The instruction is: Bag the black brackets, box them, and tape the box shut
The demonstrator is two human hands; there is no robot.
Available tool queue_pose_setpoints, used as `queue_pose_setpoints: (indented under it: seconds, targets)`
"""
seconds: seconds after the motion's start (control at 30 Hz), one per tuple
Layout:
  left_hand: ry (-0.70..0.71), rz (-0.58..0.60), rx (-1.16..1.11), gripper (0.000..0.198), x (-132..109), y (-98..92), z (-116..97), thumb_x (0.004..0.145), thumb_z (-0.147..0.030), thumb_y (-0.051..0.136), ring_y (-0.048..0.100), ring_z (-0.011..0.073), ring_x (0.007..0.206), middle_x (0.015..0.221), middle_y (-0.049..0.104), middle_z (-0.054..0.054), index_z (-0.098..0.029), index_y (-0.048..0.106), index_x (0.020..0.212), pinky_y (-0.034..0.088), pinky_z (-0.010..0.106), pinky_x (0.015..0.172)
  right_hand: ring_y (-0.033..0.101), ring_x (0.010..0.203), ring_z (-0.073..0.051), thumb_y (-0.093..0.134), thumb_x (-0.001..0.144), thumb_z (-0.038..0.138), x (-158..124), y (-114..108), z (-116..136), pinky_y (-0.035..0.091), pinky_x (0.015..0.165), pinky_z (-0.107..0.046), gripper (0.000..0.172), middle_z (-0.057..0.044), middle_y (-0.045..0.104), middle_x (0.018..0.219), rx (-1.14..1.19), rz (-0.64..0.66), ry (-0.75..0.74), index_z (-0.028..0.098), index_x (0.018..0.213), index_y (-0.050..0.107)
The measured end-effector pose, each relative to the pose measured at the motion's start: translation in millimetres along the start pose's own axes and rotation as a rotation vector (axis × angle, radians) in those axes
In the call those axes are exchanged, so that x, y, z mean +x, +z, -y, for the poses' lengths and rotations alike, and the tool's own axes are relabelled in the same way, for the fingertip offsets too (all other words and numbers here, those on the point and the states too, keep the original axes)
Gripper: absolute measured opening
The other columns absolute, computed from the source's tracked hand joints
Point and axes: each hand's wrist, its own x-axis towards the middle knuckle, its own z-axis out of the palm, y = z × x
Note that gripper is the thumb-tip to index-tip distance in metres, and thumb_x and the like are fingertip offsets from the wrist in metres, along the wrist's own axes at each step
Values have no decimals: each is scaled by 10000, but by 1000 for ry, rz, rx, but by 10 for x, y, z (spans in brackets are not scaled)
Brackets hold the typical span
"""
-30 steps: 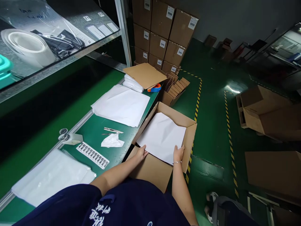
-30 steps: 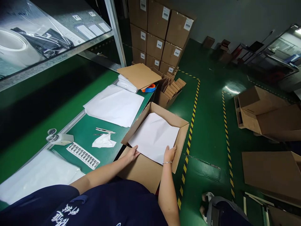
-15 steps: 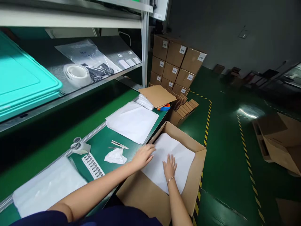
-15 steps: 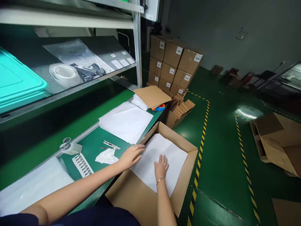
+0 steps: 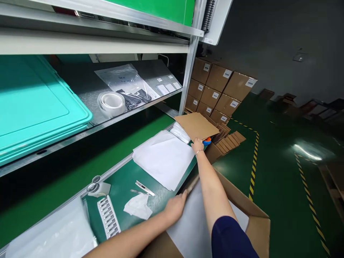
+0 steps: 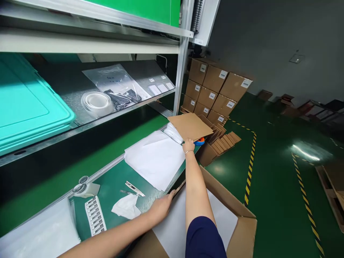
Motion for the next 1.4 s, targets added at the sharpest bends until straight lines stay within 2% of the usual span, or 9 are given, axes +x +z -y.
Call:
queue_pose_setpoints:
  seconds: [0.13, 0.27, 0.47, 0.7, 0.9, 1.13, 1.4]
  targets:
    - [6, 49, 128, 726, 19, -44, -33, 791, -5, 313, 610, 372, 1124, 1240, 630, 209, -126, 329, 1507, 502, 495, 899, 432, 1325, -308, 596, 922, 351, 227, 233, -40, 369, 1069, -541, 454, -129, 457, 1441, -152, 36, -19, 168, 1328, 508]
    - [45, 87, 131, 829, 20, -79, -33, 699, 40, 379, 600, 363, 1139, 1272, 610, 204, -118, 315, 1510, 507, 471, 908, 511, 1249, -272, 579, 938, 365, 319, 301, -130, 384, 1066, -531, 389, -107, 536, 1360, -286, 76, -147, 172, 1275, 552]
    - [39, 103, 84, 834, 21, -111, -24, 691, 24, 408, 591, 370, 1141, 1292, 596, 206, -129, 322, 1506, 497, 483, 913, 617, 1052, -220, 590, 937, 357, 342, 197, -73, 500, 937, -445, 323, -95, 629, 1163, -436, 67, -260, 134, 1171, 599]
    - [37, 56, 5, 790, 71, 26, 59, 744, -56, 467, 578, 385, 1141, 1267, 611, 163, -229, 341, 1505, 486, 521, 936, 607, 999, -203, 573, 941, 334, 421, -79, 69, 497, 895, -411, 239, -70, 633, 1059, -500, -25, -304, 127, 1052, 616]
    - [36, 53, -1, 778, 67, 33, 61, 744, -48, 437, 577, 377, 1142, 1247, 620, 172, -202, 344, 1501, 482, 527, 947, 580, 1001, -201, 552, 946, 296, 489, -323, 297, 479, 869, -379, 193, -66, 612, 1047, -465, -59, -356, 128, 1026, 603]
    - [66, 30, -8, 795, 48, 11, 68, 724, -85, 455, 590, 397, 1131, 1248, 626, 184, -205, 350, 1503, 492, 531, 915, 559, 836, -148, 484, 977, 315, 292, -245, 646, 447, 701, -275, 210, -70, 598, 1024, -370, -44, -311, 135, 993, 589]
    - [58, 30, 77, 816, -27, -90, -16, 712, 2, 456, 609, 370, 1115, 1236, 633, 193, -158, 331, 1502, 511, 467, 879, 599, 808, -137, 544, 959, 329, 135, -262, 769, 514, 710, -296, 204, -42, 623, 1001, -323, -10, -274, 140, 1002, 606]
